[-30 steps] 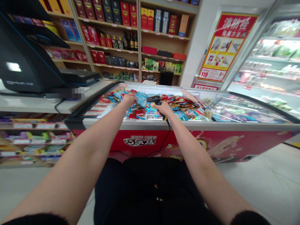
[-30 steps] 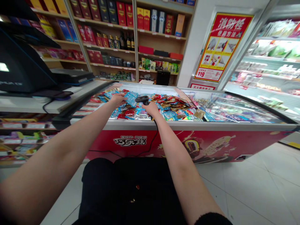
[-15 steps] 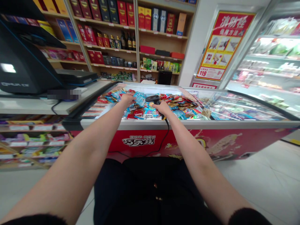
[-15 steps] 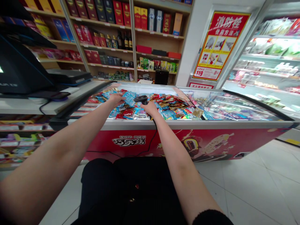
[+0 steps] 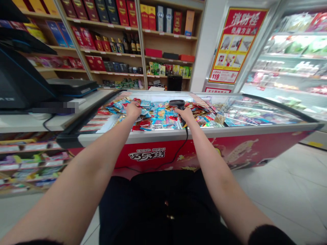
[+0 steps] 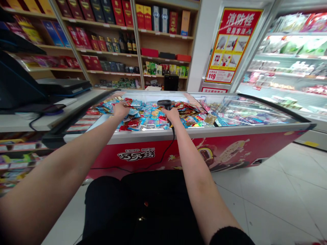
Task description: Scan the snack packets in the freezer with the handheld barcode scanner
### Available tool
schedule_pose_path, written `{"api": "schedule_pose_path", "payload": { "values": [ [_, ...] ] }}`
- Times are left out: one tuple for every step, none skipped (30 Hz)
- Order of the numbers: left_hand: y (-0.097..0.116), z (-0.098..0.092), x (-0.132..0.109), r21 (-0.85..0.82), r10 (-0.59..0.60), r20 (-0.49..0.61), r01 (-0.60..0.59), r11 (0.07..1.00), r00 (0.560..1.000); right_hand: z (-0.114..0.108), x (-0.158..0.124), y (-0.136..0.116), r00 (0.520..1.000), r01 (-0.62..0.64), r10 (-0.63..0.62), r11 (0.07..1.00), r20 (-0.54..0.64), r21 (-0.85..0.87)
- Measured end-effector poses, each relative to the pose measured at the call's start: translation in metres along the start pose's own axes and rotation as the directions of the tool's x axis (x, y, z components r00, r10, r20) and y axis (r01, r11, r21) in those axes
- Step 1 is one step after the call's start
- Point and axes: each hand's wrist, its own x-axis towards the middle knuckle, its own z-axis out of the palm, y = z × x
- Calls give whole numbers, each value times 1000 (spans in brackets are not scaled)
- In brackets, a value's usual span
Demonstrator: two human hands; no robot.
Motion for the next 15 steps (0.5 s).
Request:
{"api": "schedule_pose_path", "payload": {
  "values": [
    [7, 5, -3, 10, 24, 6, -25, 1000, 1000, -7, 0, 2, 1000, -10, 10, 1000, -24, 11],
    [15, 10, -6, 15, 50, 16, -50, 999, 999, -13, 0, 3, 999, -25, 26, 999, -45, 19],
    [24, 16, -10, 18, 76, 32, -77, 997, 997, -19, 0, 5, 997, -45, 47, 999, -64, 24],
    [34, 21, -15, 13, 100, 56, -100, 995, 993, -25, 0, 7, 994, -67, 69, 997, -82, 27],
    [45, 28, -20, 4, 121, 88, -122, 993, 989, -31, 0, 9, 991, -85, 88, 996, -98, 30],
    [55, 34, -26, -4, 130, 122, -130, 991, 984, -37, -1, 11, 988, -98, 101, 995, -113, 35],
    [66, 41, -32, -10, 138, 160, -138, 990, 977, -42, -2, 13, 986, -107, 111, 993, -127, 41],
    [75, 48, -38, -18, 150, 202, -150, 989, 968, -47, -3, 14, 983, -110, 116, 993, -140, 47],
    [84, 55, -45, -32, 164, 239, -161, 986, 957, -52, -4, 16, 982, -107, 114, 993, -153, 54],
    [92, 63, -51, -35, 156, 282, -153, 988, 947, -56, -4, 18, 980, -106, 114, 993, -161, 59],
    [100, 71, -57, -33, 136, 312, -133, 991, 940, -60, -4, 20, 979, -108, 117, 992, -167, 62],
    [106, 79, -62, -29, 117, 343, -114, 993, 932, -64, -4, 22, 978, -111, 121, 992, -171, 62],
    [112, 87, -67, -28, 103, 361, -100, 995, 927, -68, -4, 25, 977, -114, 123, 992, -173, 62],
    [117, 94, -71, -25, 85, 370, -82, 996, 925, -71, -3, 28, 977, -115, 124, 991, -175, 64],
    [121, 102, -74, -24, 62, 372, -57, 998, 926, -74, -2, 31, 976, -114, 124, 991, -177, 65]
  ]
}}
